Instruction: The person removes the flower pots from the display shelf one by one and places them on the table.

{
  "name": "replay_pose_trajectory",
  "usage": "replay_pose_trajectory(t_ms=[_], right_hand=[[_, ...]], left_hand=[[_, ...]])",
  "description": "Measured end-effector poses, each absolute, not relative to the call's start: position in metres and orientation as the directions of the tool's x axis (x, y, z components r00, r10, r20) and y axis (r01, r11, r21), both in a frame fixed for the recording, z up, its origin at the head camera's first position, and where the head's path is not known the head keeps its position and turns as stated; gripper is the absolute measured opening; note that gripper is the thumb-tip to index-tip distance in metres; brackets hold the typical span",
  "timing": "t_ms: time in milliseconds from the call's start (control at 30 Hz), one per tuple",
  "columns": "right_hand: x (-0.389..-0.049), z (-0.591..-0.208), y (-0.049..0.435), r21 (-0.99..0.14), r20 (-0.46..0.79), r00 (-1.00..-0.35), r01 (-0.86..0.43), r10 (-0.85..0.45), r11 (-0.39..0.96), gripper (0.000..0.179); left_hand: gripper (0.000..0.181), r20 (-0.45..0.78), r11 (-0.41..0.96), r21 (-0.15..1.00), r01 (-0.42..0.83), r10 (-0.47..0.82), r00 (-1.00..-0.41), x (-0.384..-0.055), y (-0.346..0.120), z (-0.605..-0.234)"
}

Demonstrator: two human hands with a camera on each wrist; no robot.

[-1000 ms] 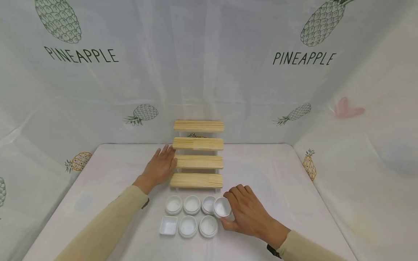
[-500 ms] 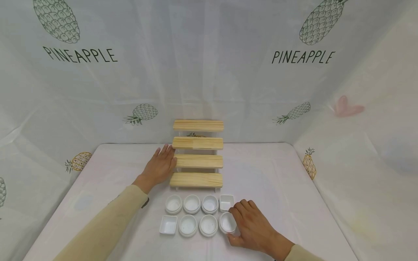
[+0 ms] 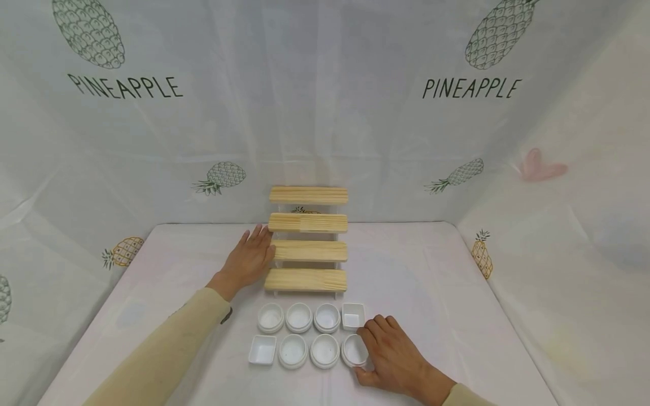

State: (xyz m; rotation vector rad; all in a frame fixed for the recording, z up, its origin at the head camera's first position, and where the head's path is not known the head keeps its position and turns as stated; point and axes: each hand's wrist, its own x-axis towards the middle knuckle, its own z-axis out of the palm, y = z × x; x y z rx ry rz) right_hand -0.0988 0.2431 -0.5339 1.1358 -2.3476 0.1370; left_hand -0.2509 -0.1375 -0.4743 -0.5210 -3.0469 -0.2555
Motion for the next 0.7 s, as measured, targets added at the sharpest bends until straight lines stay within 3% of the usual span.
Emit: replay_pose_trajectory(t_ms=[267, 500, 700], right_hand=[[-0.099, -0.534, 0.242, 0.126, 0.477, -0.543, -0.736, -0.691, 0.665, 0.062], [-0.109, -0.523, 0.243, 0.049, 0.526, -0.592, -0.696, -0.611, 0.716, 0.055], [-0.130, -0.516, 0.248, 0.030, 0.549, -0.668, -0.585, -0.502, 0.811, 0.069]], left_hand=[[0.066, 0.060, 0.932, 0.166, 0.323, 0.317, -0.946, -0.251, -0.139, -0.476], [0.067, 0.082, 0.933, 0.171, 0.316, 0.306, -0.948, -0.247, -0.142, -0.478], [0.068, 0.123, 0.938, 0.195, 0.285, 0.265, -0.956, -0.236, -0.156, -0.488]])
